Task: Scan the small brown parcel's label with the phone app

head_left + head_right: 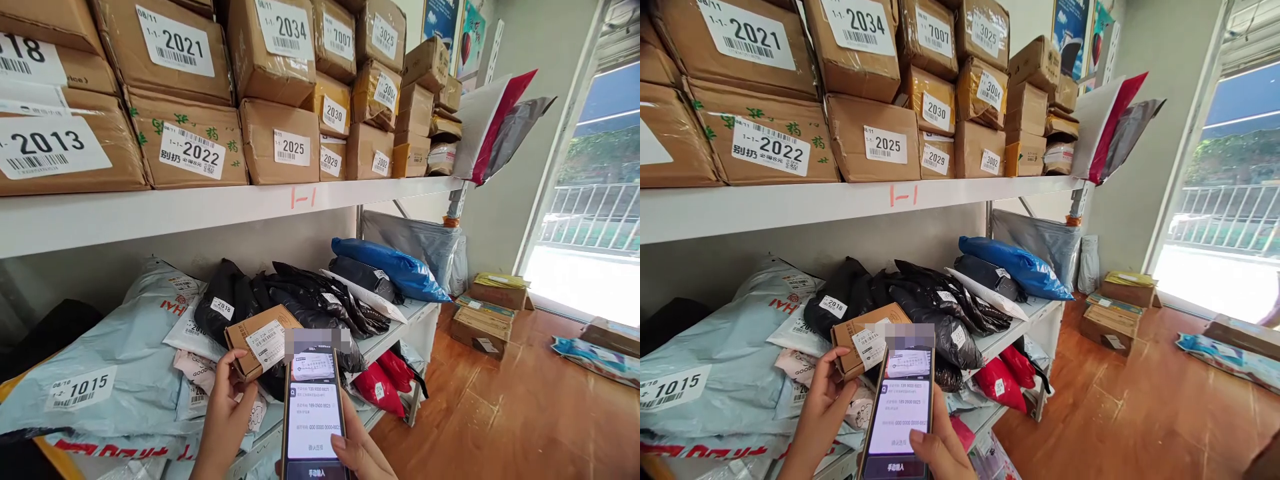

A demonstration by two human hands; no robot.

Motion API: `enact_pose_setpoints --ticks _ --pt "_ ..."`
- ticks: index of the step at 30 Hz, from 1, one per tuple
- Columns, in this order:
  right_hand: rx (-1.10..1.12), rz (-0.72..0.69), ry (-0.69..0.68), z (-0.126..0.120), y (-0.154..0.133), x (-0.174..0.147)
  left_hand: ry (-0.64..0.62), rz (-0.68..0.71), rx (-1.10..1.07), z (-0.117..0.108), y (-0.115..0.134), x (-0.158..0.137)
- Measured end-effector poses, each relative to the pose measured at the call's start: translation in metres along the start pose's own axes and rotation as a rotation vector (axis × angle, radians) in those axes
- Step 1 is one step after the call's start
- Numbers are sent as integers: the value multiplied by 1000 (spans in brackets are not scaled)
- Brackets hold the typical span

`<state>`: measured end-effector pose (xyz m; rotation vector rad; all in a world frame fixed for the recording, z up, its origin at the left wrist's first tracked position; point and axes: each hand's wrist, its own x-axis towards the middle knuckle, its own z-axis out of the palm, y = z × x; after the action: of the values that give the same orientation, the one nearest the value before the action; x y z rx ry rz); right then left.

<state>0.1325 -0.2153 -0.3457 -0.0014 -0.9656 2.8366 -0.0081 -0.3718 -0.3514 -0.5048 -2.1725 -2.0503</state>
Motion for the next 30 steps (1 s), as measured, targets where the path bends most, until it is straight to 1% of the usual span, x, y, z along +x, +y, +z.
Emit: enact_pose_setpoints --ticks 4,6,8,12,14,19,23,27,30 --pt "-33 41 -18 -6 4 4 1 -7 -38 -2 -1 2" --pt "-62 52 10 -8 9 7 6 -7 -45 -2 0 2" --pt "-47 28 68 -9 14 10 25 1 -44 -1 0 1" --pt "73 -44 226 -6 19 10 37 0 -56 1 0 0" --pt "100 -40 262 -3 18 8 30 -7 -63 0 -1 1" --pt "119 -48 259 -1 15 4 27 -8 -57 -2 -4 3" --pt "74 -6 282 -2 14 3 15 -1 -38 -3 -5 3" --pt "-3 -11 210 2 8 1 21 10 -39 -4 -7 5" --pt "-18 -20 157 8 3 0 20 5 -40 -3 -5 4"
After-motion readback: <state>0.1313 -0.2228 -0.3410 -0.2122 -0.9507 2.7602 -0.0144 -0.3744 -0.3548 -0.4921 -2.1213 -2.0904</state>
